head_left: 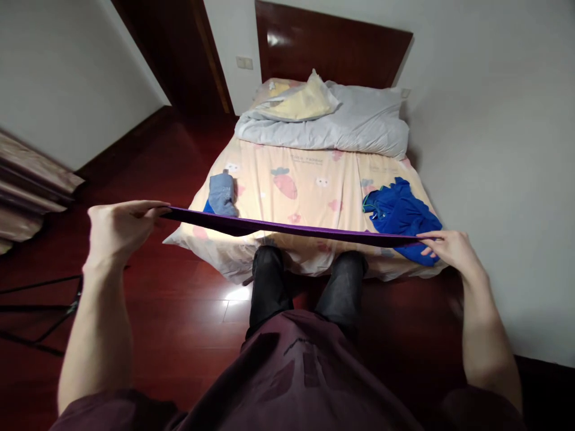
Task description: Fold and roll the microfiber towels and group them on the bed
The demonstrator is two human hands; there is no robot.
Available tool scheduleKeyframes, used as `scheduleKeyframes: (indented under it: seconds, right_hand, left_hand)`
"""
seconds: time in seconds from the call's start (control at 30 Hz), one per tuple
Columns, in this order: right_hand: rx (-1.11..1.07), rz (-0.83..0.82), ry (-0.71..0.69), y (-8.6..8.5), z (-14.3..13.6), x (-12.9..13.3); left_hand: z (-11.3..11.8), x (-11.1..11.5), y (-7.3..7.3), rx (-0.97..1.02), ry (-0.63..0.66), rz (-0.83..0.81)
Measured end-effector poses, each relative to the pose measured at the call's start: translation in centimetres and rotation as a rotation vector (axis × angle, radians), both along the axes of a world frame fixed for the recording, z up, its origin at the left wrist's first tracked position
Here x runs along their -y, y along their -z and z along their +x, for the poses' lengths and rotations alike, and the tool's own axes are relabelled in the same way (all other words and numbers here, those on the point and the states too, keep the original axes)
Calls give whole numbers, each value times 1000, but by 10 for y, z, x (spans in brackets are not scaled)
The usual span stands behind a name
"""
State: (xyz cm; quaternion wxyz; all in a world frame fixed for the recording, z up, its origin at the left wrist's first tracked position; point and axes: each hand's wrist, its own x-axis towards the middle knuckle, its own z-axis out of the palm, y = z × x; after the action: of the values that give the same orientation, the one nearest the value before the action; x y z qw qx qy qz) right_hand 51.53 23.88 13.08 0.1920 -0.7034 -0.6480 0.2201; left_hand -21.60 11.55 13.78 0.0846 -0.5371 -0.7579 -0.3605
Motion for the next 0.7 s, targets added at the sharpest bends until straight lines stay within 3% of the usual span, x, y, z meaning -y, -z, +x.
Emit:
scheduleKeyframes:
  seconds: [0.1,0.2,0.33,0.43,0.5,0.57,0.7]
  right_hand:
    - [-228,-143,37,-10,5,-5]
    - [-341,-192,70,-18,4,-19]
    - [-334,-165,108,-15,-9,-56]
    - [-352,-113,125,1,-25,-96]
    - [-391,-54,124,13,-34,-125]
    - [-439,52,121,21,-42,-152]
    - [-460,445,185,24,-46,-193]
  left_hand:
    - [4,-8,-8,93,-6,-85]
    - [1,-26,-4,111,34,-123]
    - [-9,-67,24,130,112,-209]
    - [-12,-108,51,132,175,-293]
    - [-12,-137,61,139,200,-290]
    - [-10,-164,61,144,203,-206]
    - [-13,-195,37,44,198,113]
